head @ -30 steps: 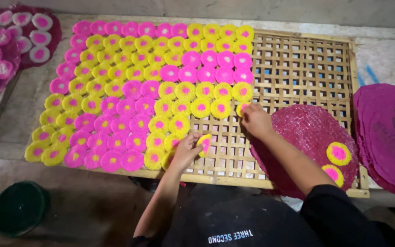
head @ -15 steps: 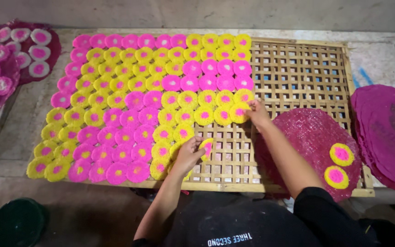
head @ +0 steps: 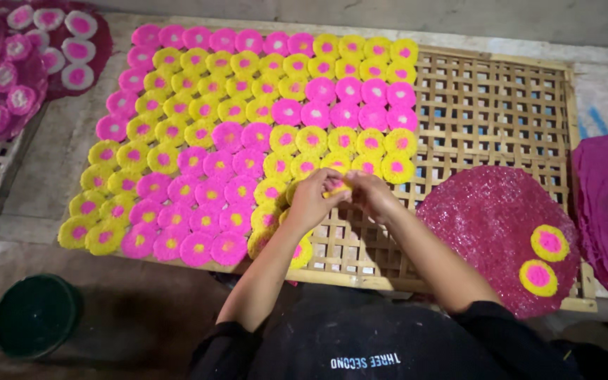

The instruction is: The person arranges pink and yellow circular decorative items onto a wooden lattice tray. They pick up the circles from a nearby pile and place them in neat rows on the tray, occasionally adjusting their positions.

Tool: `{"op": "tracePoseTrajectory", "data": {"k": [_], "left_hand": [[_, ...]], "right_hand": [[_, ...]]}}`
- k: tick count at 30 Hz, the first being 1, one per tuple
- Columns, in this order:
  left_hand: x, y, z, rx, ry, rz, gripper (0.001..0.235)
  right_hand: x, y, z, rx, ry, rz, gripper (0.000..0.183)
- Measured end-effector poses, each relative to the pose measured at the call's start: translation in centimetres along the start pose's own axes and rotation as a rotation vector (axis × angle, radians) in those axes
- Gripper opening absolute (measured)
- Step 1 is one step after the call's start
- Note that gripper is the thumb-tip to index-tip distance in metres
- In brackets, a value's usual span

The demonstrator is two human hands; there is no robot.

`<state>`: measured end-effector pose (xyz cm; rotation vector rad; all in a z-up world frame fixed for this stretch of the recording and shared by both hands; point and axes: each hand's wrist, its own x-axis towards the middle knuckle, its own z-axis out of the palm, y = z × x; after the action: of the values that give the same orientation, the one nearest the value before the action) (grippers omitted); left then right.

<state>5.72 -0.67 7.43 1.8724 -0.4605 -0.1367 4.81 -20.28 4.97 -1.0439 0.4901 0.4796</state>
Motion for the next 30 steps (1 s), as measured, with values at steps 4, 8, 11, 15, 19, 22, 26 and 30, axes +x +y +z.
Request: {"op": "tracePoseTrajectory", "data": {"k": [4, 8, 11, 15, 19, 22, 26, 30], "left_hand": [[0.3, -2.4, -1.1, 0.048, 0.21, -0.076, 0.026], [-0.7, -5.2, -1.8, 0.131, 0.239, -0.105, 0.027], [-1.4, -5.6, -2.0, 0.186, 0.218, -0.091, 0.026], [-2.1, -4.7, -1.8, 0.305, 0.194, 0.016, 0.026], [-2.0, -2.9, -1.4, 0.4, 0.147, 0.058, 0.027], [-1.4, -1.0, 0.2, 0.433, 0.12, 0.116, 0.026], [-0.6, 2.0, 5.4, 0.382, -0.03, 0.117, 0.022], [-0.4, 4.4, 14.1, 0.21, -0.27, 0.17, 0.02]], "right_hand": [[0.1, -0.6, 0.9, -0.251, 0.147, 0.029, 0.03], [1.1, 2.0, 0.3, -0.625, 0.088, -0.096, 0.035], [2.1, 4.5, 0.2, -1.081, 0.2, -0.639, 0.039], [2.3, 5.5, 0.6, -1.143, 0.326, -0.726, 0.041], [0.9, 4.2, 2.3, -1.201, 0.323, -0.897, 0.047], [-1.9, 3.1, 1.4, -1.26, 0.41, -0.911, 0.046], [-6.9, 0.6, -6.7, -1.16, 0.687, -0.835, 0.036], [-15.1, -2.0, -21.2, -1.177, 1.035, -0.743, 0.032]]}}
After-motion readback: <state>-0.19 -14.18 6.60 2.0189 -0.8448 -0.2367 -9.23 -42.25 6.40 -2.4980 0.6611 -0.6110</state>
